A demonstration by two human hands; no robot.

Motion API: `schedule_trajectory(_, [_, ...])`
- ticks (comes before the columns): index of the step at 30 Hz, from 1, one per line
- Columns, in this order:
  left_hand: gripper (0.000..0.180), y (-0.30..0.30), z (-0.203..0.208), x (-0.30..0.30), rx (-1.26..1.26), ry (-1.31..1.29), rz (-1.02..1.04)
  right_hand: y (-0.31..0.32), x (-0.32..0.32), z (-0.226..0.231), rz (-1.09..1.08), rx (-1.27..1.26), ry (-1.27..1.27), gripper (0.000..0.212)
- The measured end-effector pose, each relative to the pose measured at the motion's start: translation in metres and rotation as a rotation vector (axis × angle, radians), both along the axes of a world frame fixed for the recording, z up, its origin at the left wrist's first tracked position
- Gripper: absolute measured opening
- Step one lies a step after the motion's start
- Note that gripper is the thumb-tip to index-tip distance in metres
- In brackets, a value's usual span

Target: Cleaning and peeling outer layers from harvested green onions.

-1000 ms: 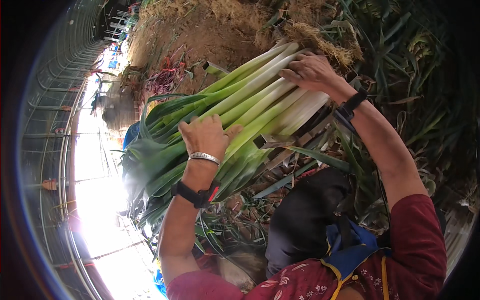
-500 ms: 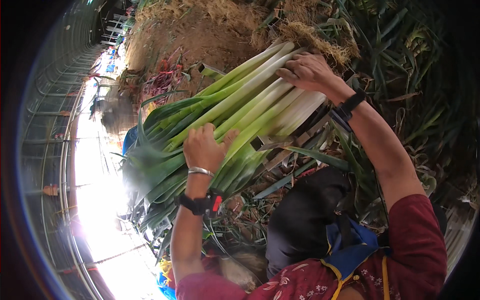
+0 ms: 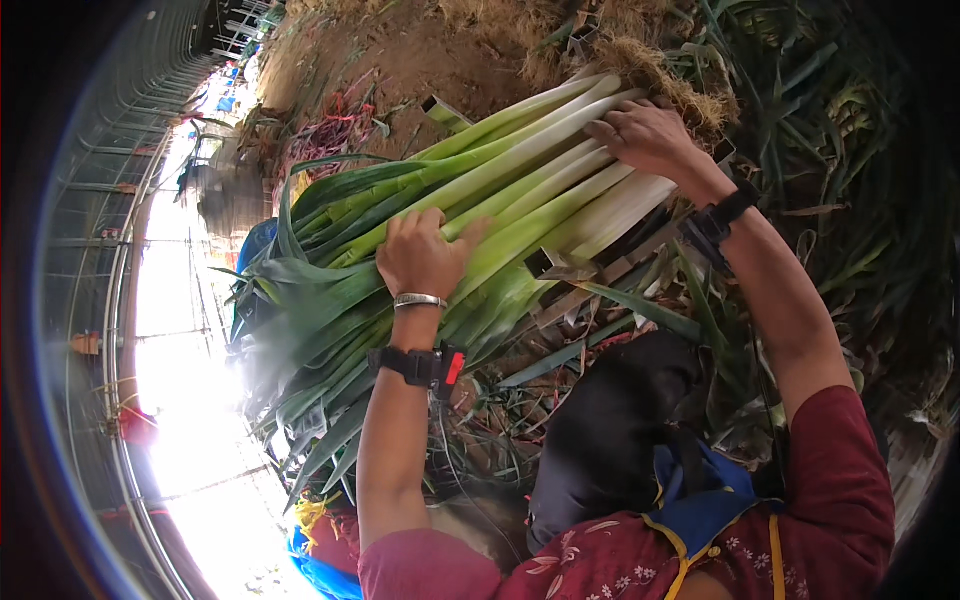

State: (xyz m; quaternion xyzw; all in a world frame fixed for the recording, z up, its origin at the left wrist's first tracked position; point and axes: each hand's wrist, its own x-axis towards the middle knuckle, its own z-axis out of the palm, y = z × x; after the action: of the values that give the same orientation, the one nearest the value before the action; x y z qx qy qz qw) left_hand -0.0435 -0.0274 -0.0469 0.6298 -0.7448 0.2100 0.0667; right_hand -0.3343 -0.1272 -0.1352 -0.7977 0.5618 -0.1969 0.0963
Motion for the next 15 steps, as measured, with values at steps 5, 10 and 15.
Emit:
schedule_trajectory(5, [0.050, 0.001, 0.005, -0.005, 0.068, 0.027, 0.061, 0.015, 0.013, 0.008, -0.002, -0.031, 0.139, 0.043])
schedule_trajectory(10, [0.049, 0.004, 0.007, -0.011, 0.055, -0.012, 0.066, 0.014, 0.014, 0.005, -0.035, -0.061, -0.018, 0.046])
schedule_trajectory(15, [0.046, 0.018, 0.007, -0.023, 0.056, -0.060, 0.100, 0.010, 0.010, -0.004, 0.010, -0.122, -0.010, 0.044])
